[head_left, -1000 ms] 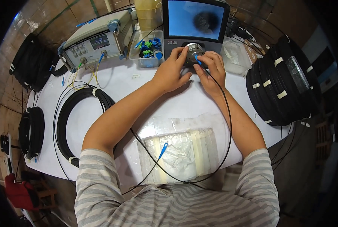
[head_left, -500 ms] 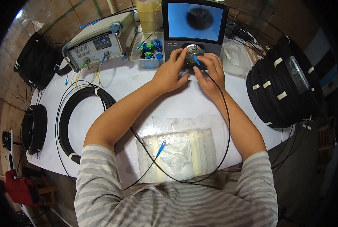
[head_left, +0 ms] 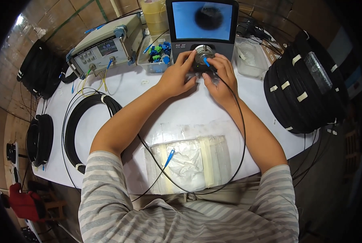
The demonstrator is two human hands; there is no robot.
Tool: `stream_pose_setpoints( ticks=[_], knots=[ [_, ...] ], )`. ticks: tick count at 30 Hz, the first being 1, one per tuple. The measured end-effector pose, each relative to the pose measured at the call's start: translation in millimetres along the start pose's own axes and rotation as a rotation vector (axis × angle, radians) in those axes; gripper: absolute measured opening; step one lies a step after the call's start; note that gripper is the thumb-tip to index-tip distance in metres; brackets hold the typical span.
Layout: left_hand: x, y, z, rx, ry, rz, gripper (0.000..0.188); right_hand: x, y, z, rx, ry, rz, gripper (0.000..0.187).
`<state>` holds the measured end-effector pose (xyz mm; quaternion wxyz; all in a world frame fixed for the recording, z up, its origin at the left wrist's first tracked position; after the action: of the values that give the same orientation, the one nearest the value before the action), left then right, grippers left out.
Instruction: Testing and inspecting fiber optic cable connectors using a digital microscope and optical testing equipment.
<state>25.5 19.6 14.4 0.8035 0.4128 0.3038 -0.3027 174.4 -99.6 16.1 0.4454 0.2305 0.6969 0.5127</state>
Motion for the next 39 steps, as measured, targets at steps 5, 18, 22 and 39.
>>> stream_pose_setpoints(
  ticks=[5,18,22,39],
  knots=[
    [-5.6,-2.0,0.0,-0.005,-0.003,-0.047,0.092,-0.1,-0.6,-3.2,0.010,0.004,-0.016,0.056],
    [-6.2,-7.8,2.1,0.003,-0.087,-0.077,0.095,1.7,-4.0,-9.8,0.045,-0.059,-0.029,0.063],
    [-7.3,-5.5,5.3,0.016,-0.107,-0.061,0.094,1.6,-3.6,-7.9,0.055,-0.078,-0.040,0.064],
    [-5.8,-15.3,6.7,-0.040,-0.172,-0.113,0.102,-2.4,-7.7,-2.8,0.234,-0.018,0.027,0.059]
  ],
)
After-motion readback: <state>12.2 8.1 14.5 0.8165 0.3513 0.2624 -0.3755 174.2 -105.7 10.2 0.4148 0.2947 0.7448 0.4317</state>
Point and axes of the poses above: each hand's wrist, its own y-axis towards the middle knuckle, its own x-axis out of the palm, z = x × y, the point moved 4 cm from there along y, towards the middle knuckle, and after that the axes turned 11 degrees about -x, right-handed, at the moved point
